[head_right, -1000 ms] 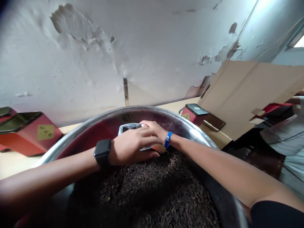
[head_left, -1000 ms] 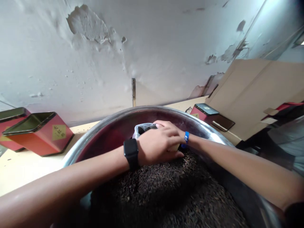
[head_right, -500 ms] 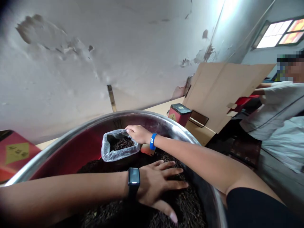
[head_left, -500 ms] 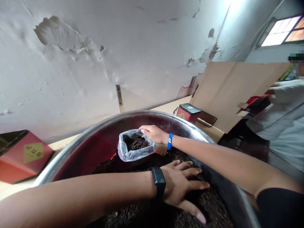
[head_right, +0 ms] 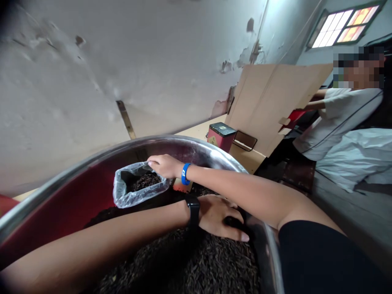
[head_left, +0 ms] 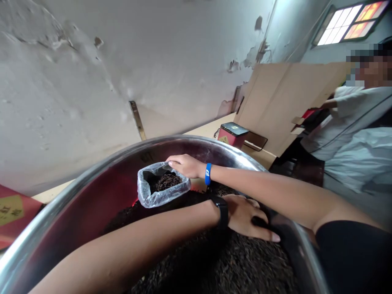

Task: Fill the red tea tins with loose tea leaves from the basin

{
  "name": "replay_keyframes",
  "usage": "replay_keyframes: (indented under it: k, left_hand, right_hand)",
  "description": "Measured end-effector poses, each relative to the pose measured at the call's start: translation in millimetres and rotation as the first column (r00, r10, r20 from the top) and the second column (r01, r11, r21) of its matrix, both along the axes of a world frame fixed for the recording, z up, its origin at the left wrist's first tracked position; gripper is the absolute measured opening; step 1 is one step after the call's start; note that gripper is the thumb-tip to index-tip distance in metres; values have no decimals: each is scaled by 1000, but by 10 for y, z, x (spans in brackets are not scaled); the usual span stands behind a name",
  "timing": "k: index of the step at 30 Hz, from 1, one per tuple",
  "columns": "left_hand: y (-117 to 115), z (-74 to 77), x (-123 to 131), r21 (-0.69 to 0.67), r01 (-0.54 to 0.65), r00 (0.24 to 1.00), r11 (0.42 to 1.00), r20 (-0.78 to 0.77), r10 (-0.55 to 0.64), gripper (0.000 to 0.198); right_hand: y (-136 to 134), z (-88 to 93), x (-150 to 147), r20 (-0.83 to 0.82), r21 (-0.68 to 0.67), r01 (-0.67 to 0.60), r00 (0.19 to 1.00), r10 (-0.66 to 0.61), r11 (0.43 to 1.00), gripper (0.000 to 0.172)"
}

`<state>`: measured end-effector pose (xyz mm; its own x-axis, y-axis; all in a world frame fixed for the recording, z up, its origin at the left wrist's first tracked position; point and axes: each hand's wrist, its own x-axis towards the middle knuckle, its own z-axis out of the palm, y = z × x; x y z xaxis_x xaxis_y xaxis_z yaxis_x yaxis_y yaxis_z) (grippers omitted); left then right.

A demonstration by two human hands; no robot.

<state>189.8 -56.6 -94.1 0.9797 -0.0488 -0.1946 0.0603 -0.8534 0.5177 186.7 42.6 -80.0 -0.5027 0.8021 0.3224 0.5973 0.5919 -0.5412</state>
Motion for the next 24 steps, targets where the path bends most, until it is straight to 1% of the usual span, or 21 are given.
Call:
replay_keyframes:
  k: [4, 7, 11, 15, 18, 24]
  left_hand:
    - [26, -108, 40, 9, -4, 1000, 1000, 26, 4, 62]
    - [38, -176, 39, -17, 4, 999, 1000, 52, -3, 59]
    - [45, -228, 5, -64, -23, 993, 998, 112, 30, 52]
    - [48, -272, -56, -71, 0, 986, 998, 164, 11, 44]
    - [35, -294, -137, -68, 30, 980, 997, 200, -16, 38]
    - [-27, -250, -391, -24, 2, 976, 1000, 217, 3, 37]
  right_hand:
    - [-7, -4, 1, -21, -20, 3, 1000, -3, 1000, 27]
    - [-12, -5, 2, -33, -29, 7, 999, -8, 1000, 26]
    - [-17, -1, -2, -21, -35, 16, 1000, -16, 999, 26]
    - [-21, 7, -2, -8, -36, 23, 1000, -24, 999, 26]
    - [-23, 16, 4, -11, -35, 26, 1000, -26, 999, 26]
    - [-23, 21, 14, -15, -30, 8, 1000, -9, 1000, 27]
